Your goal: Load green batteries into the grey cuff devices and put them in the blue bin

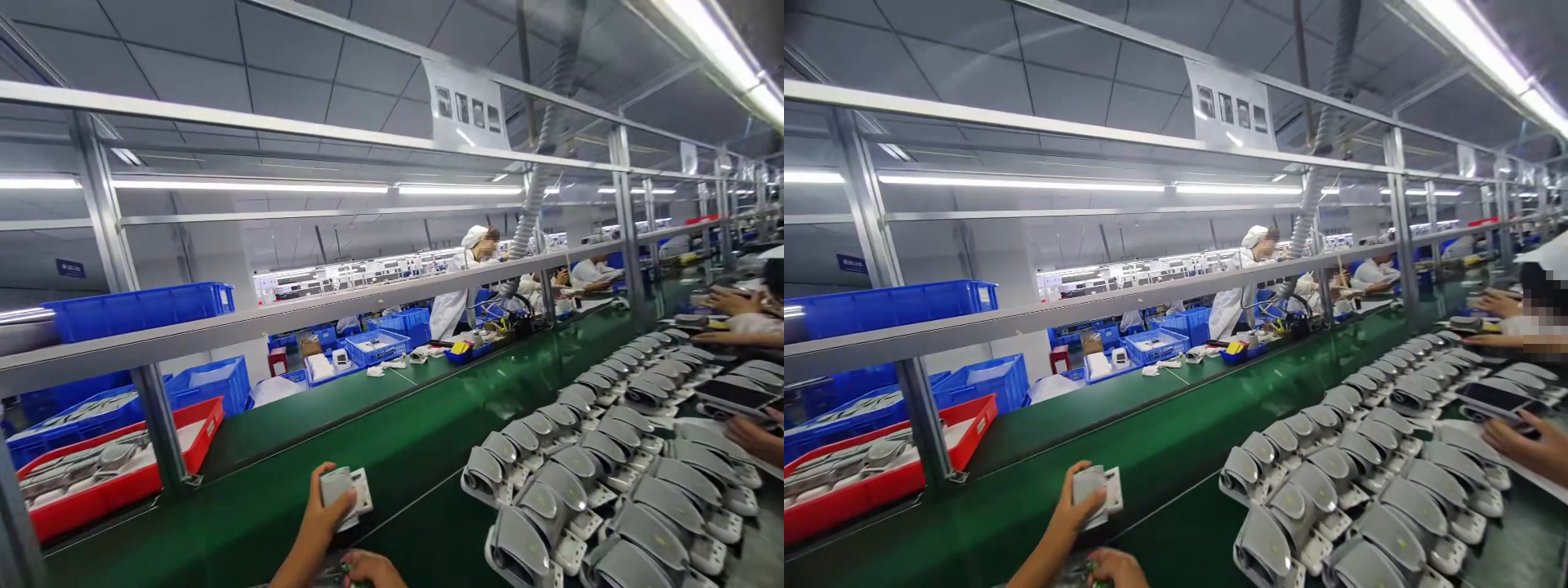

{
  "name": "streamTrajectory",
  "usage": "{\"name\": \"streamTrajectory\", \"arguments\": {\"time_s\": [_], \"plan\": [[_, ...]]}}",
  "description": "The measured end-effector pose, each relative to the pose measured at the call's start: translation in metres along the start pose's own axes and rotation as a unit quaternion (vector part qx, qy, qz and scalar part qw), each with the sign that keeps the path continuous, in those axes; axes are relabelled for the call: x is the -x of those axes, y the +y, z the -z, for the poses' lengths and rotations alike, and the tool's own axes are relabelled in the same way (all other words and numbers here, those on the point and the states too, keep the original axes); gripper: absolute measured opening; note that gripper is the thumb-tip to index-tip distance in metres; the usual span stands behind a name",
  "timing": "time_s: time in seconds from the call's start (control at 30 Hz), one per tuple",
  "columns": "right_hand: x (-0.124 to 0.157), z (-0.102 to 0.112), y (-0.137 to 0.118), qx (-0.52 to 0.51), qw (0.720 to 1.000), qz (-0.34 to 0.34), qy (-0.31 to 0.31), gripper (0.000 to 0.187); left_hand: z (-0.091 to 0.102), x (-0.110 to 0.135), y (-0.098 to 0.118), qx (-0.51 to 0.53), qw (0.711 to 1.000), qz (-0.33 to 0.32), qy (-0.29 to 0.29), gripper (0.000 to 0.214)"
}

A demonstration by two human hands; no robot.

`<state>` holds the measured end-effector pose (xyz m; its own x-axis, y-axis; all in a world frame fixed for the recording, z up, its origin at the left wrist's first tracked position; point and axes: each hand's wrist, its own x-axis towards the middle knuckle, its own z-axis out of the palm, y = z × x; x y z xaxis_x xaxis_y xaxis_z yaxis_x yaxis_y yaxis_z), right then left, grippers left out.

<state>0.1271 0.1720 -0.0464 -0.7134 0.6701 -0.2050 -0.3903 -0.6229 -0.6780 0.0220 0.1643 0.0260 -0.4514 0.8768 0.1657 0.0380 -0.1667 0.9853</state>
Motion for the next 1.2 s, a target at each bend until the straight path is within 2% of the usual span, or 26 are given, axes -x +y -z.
{"name": "streamTrajectory", "arguments": {"time_s": [0.1,0.17,0.23,0.4,0.5,0.63,0.7,0.77,0.8,0.93,1.0,1.1,1.2], "plan": [[0.015,0.0,0.001,-0.067,0.997,0.03,0.038,0.032,0.03,0.014,-0.006,0.027,0.998,0.021,0.05,0.084],[0.031,-0.001,0.002,-0.132,0.986,0.059,0.081,0.046,0.038,0.027,-0.007,0.048,0.997,0.025,0.049,0.08],[0.044,-0.003,-0.002,-0.151,0.979,0.086,0.109,0.054,0.041,0.035,-0.007,0.074,0.996,0.036,0.042,0.076],[0.058,-0.005,-0.018,-0.026,0.989,0.115,0.084,0.059,0.042,0.04,-0.014,0.111,0.99,0.084,0.017,0.069],[0.057,-0.003,-0.022,0.023,0.986,0.135,0.1,0.065,0.042,0.039,-0.022,0.116,0.988,0.098,0.0,0.064],[0.053,0.006,-0.021,0.102,0.965,0.187,0.155,0.068,0.04,0.038,-0.028,0.104,0.989,0.1,-0.036,0.064],[0.054,0.012,-0.02,0.176,0.946,0.212,0.17,0.07,0.04,0.039,-0.027,0.085,0.99,0.095,-0.058,0.065],[0.057,0.017,-0.021,0.283,0.914,0.236,0.17,0.069,0.04,0.039,-0.026,0.063,0.991,0.088,-0.08,0.065],[0.059,0.019,-0.022,0.343,0.888,0.258,0.163,0.065,0.04,0.039,-0.025,0.054,0.991,0.085,-0.088,0.065],[0.065,0.022,-0.026,0.525,0.739,0.409,0.106,0.041,0.041,0.041,-0.026,0.014,0.987,0.074,-0.139,0.066],[0.064,0.023,-0.028,0.566,0.685,0.451,0.08,0.033,0.042,0.042,-0.027,-0.033,0.985,0.049,-0.16,0.063],[0.061,0.026,-0.029,0.609,0.642,0.463,0.052,0.028,0.043,0.043,-0.029,-0.091,0.981,0.015,-0.168,0.059],[0.059,0.03,-0.031,0.633,0.619,0.464,0.034,0.025,0.043,0.043,-0.027,-0.105,0.979,0.015,-0.171,0.06]]}}
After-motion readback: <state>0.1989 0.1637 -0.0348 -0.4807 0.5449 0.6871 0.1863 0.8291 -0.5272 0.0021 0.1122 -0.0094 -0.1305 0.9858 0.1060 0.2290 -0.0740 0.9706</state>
